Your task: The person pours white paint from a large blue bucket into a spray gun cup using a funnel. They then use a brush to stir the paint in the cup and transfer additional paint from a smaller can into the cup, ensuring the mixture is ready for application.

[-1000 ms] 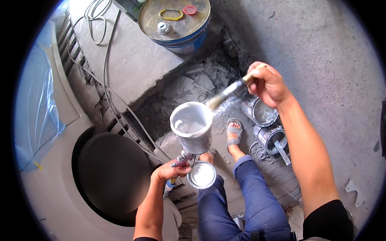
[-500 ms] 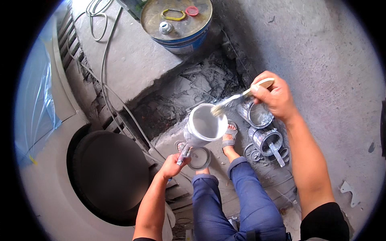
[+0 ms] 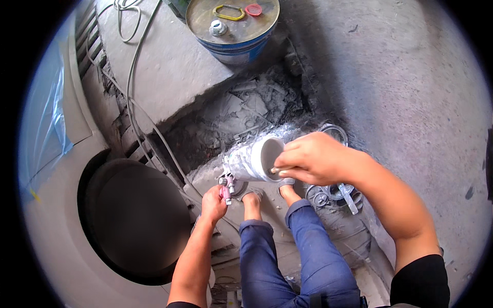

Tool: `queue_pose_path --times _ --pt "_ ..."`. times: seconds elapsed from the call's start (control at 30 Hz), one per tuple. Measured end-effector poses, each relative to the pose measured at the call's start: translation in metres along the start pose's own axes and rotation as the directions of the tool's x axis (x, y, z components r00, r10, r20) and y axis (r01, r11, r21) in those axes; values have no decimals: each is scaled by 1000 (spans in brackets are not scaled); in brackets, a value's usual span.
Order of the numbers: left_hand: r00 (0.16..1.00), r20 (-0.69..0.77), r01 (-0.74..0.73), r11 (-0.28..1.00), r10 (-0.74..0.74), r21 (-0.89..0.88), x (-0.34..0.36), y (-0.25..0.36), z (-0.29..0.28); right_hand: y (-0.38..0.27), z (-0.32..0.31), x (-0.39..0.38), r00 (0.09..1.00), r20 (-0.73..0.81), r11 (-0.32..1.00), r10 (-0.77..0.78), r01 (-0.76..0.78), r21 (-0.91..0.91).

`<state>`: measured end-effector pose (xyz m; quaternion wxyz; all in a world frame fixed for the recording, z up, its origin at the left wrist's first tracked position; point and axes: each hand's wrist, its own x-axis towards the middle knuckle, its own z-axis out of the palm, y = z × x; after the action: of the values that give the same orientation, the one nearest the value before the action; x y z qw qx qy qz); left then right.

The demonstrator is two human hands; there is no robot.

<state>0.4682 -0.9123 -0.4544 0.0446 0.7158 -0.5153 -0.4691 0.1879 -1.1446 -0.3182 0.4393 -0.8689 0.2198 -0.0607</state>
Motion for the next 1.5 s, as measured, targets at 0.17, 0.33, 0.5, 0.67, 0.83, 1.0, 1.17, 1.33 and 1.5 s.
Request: queue_pose_path --times 0.17,0.33,0.5,0.67,0.83,1.0,1.17,1.33,1.5 --pt "991 -130 -40 999 41 6 0 -11 7 -18 -60 -11 997 -75 971 5 -23 -239" --pt "968 -240 -78 997 80 17 6 -22 16 -37 -45 -30 996 -63 991 67 -74 -112" --pt "965 -259 -44 999 38 -17 9 -19 22 -14 -45 -17 982 -181 968 51 -94 -233" --pt "962 -263 -71 997 72 13 7 -25 23 -38 -28 -31 978 -127 985 166 -172 -35" --pt "965 -255 -56 998 54 -3 8 -17 25 -12 -33 -24 972 -147 951 183 -213 -225" --pt "961 -269 -60 997 71 48 4 -25 24 -36 -32 -27 957 -150 968 248 -238 85" --pt "951 -296 -86 996 93 35 15 -25 23 -15 -28 -37 940 -153 952 306 -305 28" --pt "975 -222 -1 1000 1 -2 13 -27 15 -26 -30 -47 744 -204 705 636 -452 547" --pt "989 -120 73 986 -92 -151 10 -32 9 35 -12 -50 532 -245 382 810 -163 910"
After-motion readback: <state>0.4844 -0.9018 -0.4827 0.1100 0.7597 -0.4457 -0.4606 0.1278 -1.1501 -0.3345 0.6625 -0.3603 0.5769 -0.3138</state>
